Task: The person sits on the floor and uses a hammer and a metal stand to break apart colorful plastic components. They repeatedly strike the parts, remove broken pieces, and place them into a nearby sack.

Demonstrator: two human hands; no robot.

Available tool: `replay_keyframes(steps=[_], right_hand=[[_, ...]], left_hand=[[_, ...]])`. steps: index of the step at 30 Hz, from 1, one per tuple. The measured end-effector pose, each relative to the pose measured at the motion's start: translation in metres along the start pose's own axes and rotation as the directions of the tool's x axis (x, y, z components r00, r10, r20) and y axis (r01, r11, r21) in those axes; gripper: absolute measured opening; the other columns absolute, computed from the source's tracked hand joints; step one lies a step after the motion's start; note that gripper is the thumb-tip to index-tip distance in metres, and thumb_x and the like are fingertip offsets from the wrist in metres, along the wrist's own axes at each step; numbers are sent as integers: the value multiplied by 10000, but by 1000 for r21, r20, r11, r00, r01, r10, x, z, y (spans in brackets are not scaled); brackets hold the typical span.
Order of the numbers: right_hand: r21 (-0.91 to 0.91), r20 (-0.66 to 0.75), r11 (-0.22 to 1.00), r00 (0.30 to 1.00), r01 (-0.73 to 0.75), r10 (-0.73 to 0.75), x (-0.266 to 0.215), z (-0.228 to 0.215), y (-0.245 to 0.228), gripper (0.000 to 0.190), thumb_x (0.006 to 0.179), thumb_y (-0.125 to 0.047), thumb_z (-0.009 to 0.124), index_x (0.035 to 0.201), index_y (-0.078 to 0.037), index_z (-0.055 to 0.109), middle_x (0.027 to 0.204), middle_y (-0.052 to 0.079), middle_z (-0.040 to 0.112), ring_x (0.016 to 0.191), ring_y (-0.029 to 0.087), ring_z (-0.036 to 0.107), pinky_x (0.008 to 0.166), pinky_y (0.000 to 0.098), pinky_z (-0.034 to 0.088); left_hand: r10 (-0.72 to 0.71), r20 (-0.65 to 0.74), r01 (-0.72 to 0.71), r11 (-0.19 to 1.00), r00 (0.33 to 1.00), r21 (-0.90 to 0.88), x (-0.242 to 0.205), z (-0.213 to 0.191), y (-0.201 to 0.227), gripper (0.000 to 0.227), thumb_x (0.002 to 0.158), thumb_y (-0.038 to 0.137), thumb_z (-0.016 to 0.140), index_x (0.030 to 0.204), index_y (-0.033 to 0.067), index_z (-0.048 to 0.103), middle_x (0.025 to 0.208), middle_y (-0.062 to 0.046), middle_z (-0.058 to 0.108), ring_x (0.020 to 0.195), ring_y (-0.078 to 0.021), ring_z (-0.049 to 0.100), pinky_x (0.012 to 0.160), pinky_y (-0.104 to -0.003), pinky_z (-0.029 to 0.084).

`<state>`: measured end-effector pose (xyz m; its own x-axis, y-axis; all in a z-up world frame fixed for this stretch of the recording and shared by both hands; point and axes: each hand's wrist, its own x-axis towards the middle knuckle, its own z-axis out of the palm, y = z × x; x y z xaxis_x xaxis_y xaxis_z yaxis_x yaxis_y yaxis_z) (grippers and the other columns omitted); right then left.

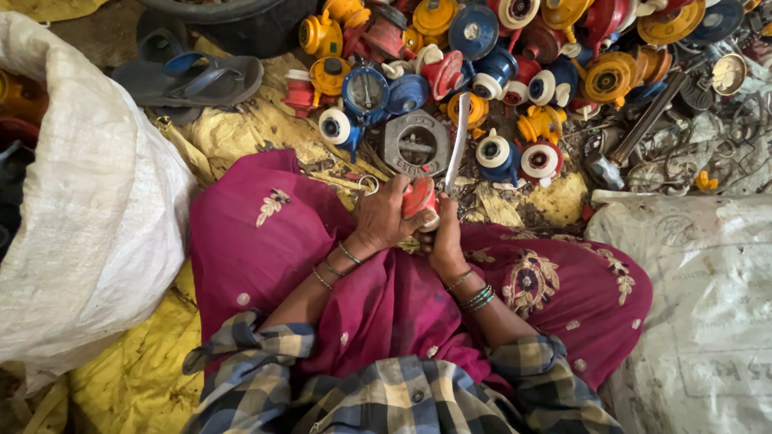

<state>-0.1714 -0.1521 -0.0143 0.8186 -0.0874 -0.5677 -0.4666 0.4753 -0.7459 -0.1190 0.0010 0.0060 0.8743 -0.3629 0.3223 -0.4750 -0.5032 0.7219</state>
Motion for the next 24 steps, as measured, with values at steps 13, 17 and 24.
replay_keyframes(steps=[13,17,24], right_hand=[[-784,349,270,757,559,-552,-14,22,-29,1014,776,-430,886,1531,-28,340,1176,182,687,973,282,741,794,386,611],[-862,407,-30,654,507,-638,-23,25,-40,961,720,-447,912,1457,-51,439,1203,199,681,954,326,735,738,408,604],[-876,419,-93,651,473,-634,-14,18,-33,887,799,-482,858,1406,28,462,1005,209,718,799,316,747,658,416,589]], left_hand=[[-354,17,284,720,935,-634,4,20,-55,621,1123,557,428,1083,-8,683,949,-156,718,883,-265,657,824,-383,525],[-303,87,285,707,949,-647,8,23,-52,587,1102,521,401,1108,7,684,962,-109,732,885,-208,674,816,-356,525],[-374,54,362,838,926,-410,6,11,-37,619,1048,575,448,997,11,697,811,-166,699,778,-286,680,704,-405,493]])
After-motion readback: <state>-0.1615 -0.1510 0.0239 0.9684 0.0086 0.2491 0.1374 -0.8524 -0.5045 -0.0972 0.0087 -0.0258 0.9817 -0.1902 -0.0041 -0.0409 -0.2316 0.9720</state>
